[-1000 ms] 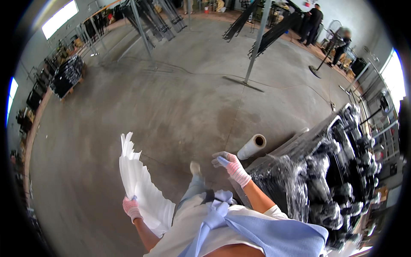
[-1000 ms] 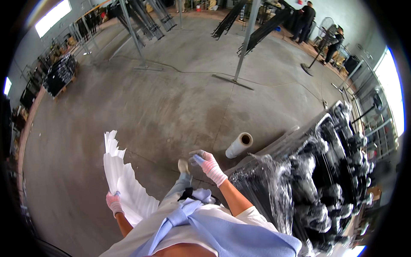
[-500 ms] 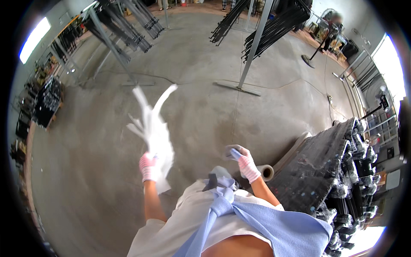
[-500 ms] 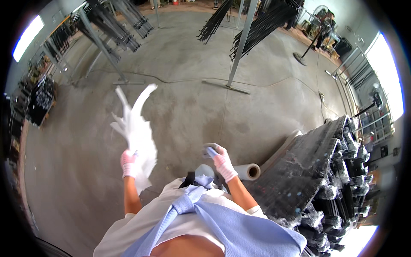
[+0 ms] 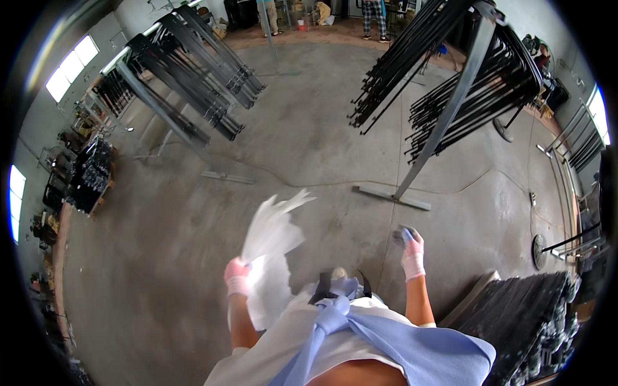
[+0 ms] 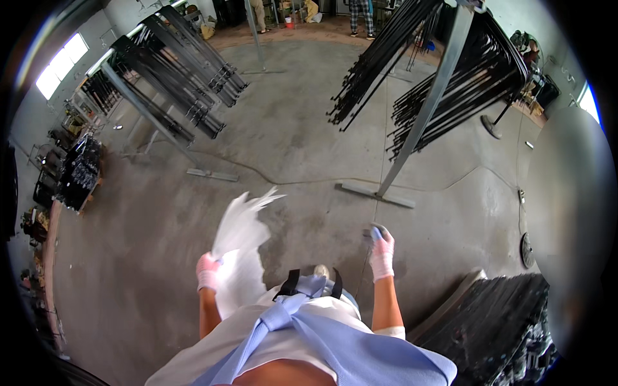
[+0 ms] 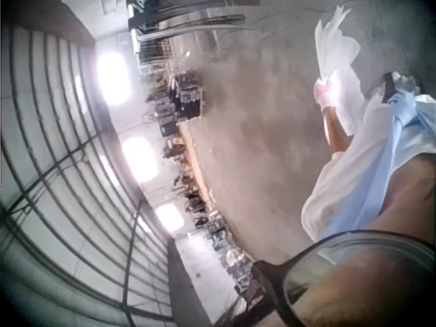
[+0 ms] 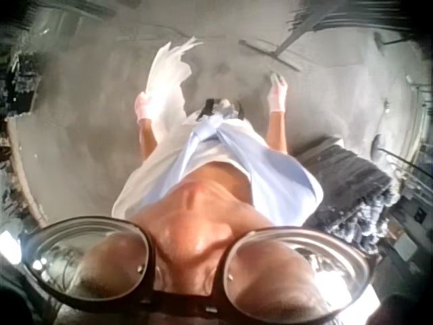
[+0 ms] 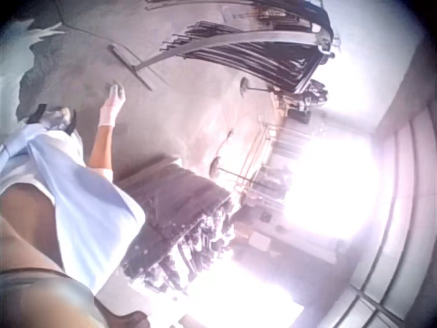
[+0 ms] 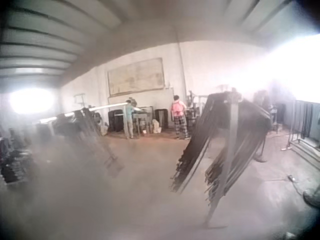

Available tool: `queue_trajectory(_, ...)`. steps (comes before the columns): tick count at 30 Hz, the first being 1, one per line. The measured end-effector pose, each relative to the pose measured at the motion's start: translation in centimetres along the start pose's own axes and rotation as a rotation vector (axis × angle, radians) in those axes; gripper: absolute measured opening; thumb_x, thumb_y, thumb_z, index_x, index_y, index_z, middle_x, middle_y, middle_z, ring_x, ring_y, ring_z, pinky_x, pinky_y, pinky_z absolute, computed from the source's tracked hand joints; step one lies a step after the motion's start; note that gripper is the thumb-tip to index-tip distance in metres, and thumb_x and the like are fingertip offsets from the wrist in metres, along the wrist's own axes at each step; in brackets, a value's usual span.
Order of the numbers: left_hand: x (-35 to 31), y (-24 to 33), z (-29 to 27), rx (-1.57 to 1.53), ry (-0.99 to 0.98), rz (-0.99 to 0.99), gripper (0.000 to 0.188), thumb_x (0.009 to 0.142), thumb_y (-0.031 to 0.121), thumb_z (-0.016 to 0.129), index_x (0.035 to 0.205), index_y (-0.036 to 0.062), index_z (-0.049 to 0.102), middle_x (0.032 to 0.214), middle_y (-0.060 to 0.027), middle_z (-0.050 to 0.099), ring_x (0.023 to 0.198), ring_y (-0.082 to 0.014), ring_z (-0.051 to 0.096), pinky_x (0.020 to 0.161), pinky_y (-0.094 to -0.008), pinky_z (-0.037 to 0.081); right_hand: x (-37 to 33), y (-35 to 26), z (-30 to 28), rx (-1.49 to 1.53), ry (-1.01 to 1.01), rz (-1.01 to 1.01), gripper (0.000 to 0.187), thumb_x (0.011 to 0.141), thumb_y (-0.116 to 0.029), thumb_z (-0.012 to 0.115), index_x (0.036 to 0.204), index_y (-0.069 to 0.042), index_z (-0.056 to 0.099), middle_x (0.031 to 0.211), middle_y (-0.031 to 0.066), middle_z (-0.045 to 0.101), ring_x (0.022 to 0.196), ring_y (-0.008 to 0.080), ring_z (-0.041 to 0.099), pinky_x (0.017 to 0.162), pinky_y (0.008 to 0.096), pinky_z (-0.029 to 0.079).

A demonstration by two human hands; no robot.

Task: The person tears large sheets of white paper into smaller pieces by hand. They repeatedly pull sheets from a stack, tear them into strips or chunks, and accumulate the torn pieces in a pile on the floor.

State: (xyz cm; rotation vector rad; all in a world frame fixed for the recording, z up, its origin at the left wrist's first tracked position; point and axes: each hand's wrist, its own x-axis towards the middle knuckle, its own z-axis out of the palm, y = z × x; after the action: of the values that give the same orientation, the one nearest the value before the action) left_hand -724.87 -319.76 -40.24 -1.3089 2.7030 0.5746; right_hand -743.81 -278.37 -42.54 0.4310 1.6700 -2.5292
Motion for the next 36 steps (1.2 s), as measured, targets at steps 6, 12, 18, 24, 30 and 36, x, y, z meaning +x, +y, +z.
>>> queue_trajectory(6, 8.1, 0.9, -0.9, -0.286, 0.185, -0.18, 0.029, 0.062, 0.022, 0.061, 0.082, 0.001, 0.057, 0.079, -0.019, 0.058, 0.078, -0.0356, 0.054, 0.067, -0.0399, 0.043, 13.2, -4.1, 15.7, -0.037, -0.442, -0.028, 0.019, 0.079, -0.01, 0.052, 0.095, -0.002, 0.053, 0.088, 0.0082, 0.057, 0.081, 0.0153, 0.054, 0.071, 0.0258, 0.045)
queue_trajectory(12, 22.8, 2.2, 1.3, -0.155, 0.288, -0.283, 0.034, 0.061, 0.022, 0.061, 0.086, -0.0008, 0.056, 0.086, -0.0199, 0.057, 0.081, -0.0355, 0.054, 0.07, -0.0397, 0.043, 25.6, -1.8, 27.4, -0.255, -0.567, 0.032, 0.017, 0.079, -0.008, 0.051, 0.094, -0.001, 0.057, 0.078, 0.0051, 0.06, 0.071, 0.0138, 0.056, 0.063, 0.0246, 0.044)
queue_trajectory(18, 44.9, 19.8, -2.4, -0.089, 0.107, 0.005, 0.036, 0.062, 0.024, 0.061, 0.086, -0.0018, 0.055, 0.087, -0.0227, 0.055, 0.084, -0.0378, 0.052, 0.071, -0.0413, 0.042, 38.3, -0.6, 34.4, -0.385, -0.436, 0.172, 0.021, 0.079, -0.012, 0.053, 0.097, -0.002, 0.056, 0.083, 0.0051, 0.06, 0.076, 0.0114, 0.055, 0.07, 0.0243, 0.043)
queue_trajectory(24, 62.1, 41.7, -4.5, -0.274, -0.185, 0.615, 0.027, 0.065, 0.028, 0.057, 0.074, 0.0032, 0.056, 0.075, -0.0167, 0.055, 0.075, -0.0348, 0.052, 0.066, -0.0397, 0.042, 47.2, -3.0, 39.7, -0.174, -0.181, 0.107, 0.022, 0.08, -0.014, 0.051, 0.097, -0.001, 0.056, 0.082, 0.0076, 0.06, 0.075, 0.0142, 0.056, 0.069, 0.026, 0.044)
queue_trajectory(30, 72.8, 54.3, -2.5, 0.22, 0.011, 0.83, 0.018, 0.062, 0.023, 0.057, 0.068, 0.0066, 0.056, 0.066, -0.0148, 0.055, 0.064, -0.0325, 0.053, 0.058, -0.0386, 0.043, 59.1, 1.2, 39.6, 0.193, 0.214, 0.067, 0.02, 0.082, -0.009, 0.047, 0.097, 0.001, 0.055, 0.08, 0.0121, 0.059, 0.071, 0.0181, 0.058, 0.064, 0.0284, 0.047)
queue_trajectory(36, 86.0, 57.6, -5.7, 0.239, -0.093, 0.513, 0.029, 0.058, 0.024, 0.066, 0.073, 0.001, 0.055, 0.078, -0.0198, 0.058, 0.077, -0.0352, 0.055, 0.067, -0.0402, 0.044, 76.5, -2.2, 47.9, 0.077, 0.202, 0.051, 0.018, 0.081, -0.009, 0.049, 0.094, 0.002, 0.055, 0.08, 0.0115, 0.059, 0.069, 0.0169, 0.058, 0.063, 0.0269, 0.047)
